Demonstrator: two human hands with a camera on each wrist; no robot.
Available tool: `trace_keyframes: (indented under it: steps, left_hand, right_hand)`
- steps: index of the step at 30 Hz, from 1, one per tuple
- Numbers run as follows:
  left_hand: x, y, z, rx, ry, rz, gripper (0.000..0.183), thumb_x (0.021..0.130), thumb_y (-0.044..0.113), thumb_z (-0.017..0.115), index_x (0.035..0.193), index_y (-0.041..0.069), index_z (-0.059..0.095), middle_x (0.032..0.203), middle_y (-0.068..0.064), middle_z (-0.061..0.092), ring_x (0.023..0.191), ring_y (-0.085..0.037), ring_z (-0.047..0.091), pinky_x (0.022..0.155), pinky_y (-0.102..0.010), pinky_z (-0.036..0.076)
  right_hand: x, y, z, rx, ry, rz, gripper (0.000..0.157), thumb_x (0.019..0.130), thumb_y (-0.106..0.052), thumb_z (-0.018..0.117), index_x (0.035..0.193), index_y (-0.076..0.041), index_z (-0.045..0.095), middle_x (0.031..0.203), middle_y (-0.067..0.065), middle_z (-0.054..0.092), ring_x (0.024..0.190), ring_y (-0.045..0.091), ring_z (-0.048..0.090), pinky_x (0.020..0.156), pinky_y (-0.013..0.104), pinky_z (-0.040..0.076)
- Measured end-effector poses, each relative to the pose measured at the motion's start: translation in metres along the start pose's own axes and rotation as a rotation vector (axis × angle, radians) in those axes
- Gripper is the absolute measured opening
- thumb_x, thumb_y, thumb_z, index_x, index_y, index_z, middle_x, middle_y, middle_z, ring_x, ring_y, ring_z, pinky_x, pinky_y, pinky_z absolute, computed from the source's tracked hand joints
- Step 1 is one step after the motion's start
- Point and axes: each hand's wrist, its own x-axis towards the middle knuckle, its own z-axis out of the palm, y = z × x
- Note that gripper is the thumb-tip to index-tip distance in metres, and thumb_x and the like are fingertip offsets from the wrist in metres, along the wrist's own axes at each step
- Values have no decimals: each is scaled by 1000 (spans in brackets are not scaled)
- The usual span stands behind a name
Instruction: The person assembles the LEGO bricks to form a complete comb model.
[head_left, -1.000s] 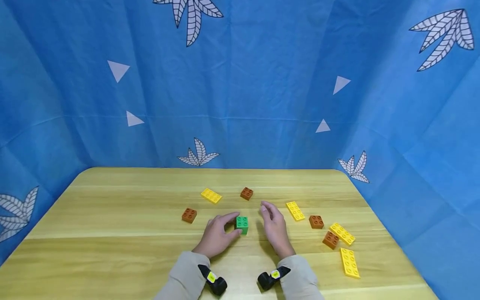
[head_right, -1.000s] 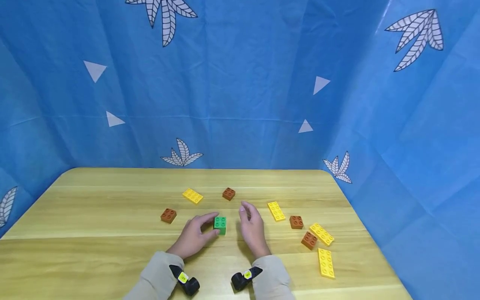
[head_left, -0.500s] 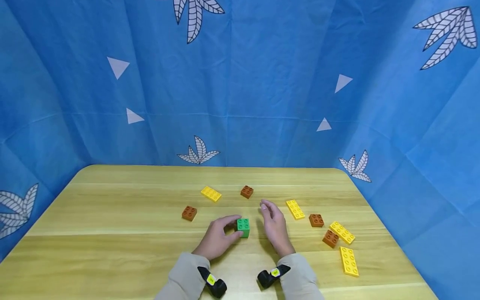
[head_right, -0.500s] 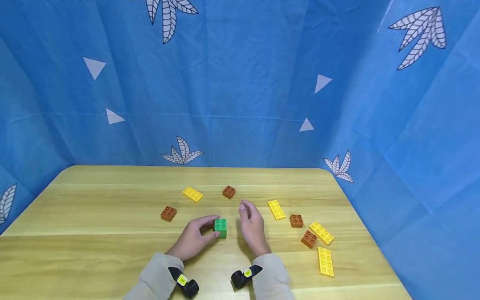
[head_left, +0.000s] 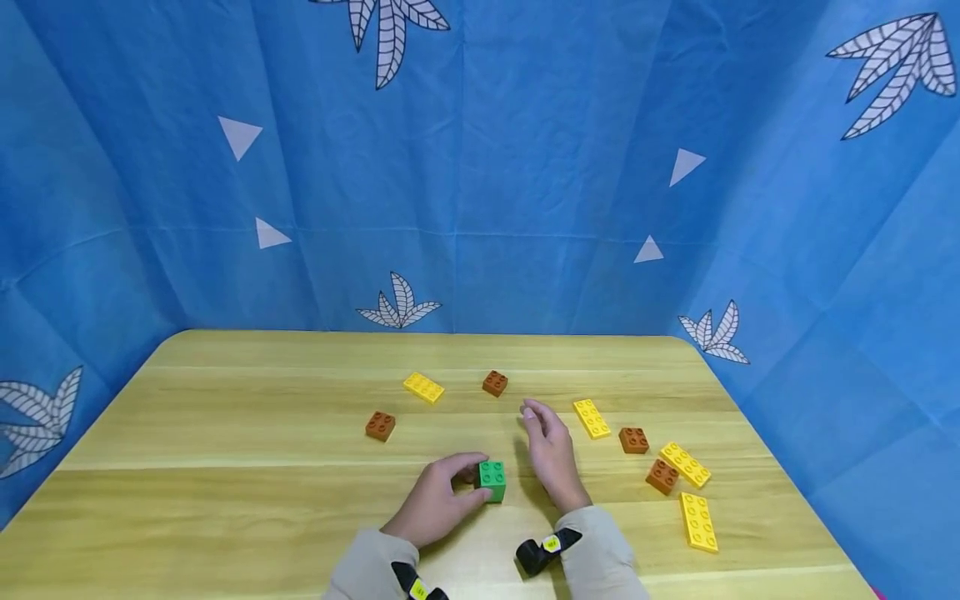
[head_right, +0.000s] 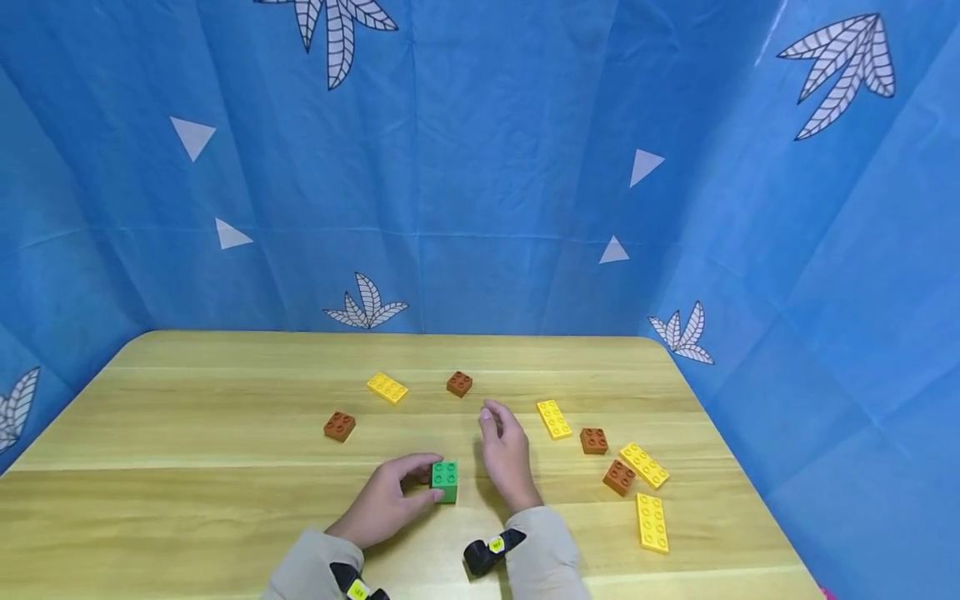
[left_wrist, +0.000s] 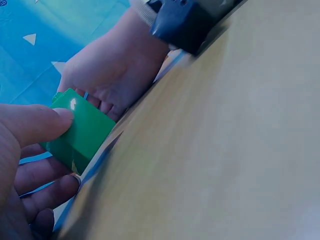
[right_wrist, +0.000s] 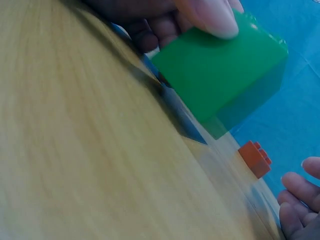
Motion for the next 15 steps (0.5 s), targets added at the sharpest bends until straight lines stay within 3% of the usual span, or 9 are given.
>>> trace_keyframes:
  steps: [8, 15]
  left_hand:
    - [-9, 3, 8, 13, 11, 62, 40, 80, 24, 75, 116, 11, 65, 99, 6, 69, 92, -9, 62, 86, -31, 50]
    - [-11, 6, 10, 93, 42, 53, 41, 78, 27, 76, 115, 14, 65, 99, 7, 68, 92, -9, 61, 86, -36, 46]
  right_hand:
    - [0, 3, -2, -15, 12, -2, 43, 101, -33, 42, 131, -4, 51, 125, 15, 59, 118, 31, 54, 100, 47, 42]
    - [2, 0, -1, -3, 2, 3, 42, 101, -31, 43, 133, -5, 49, 125, 14, 59, 119, 30, 53, 101, 47, 41]
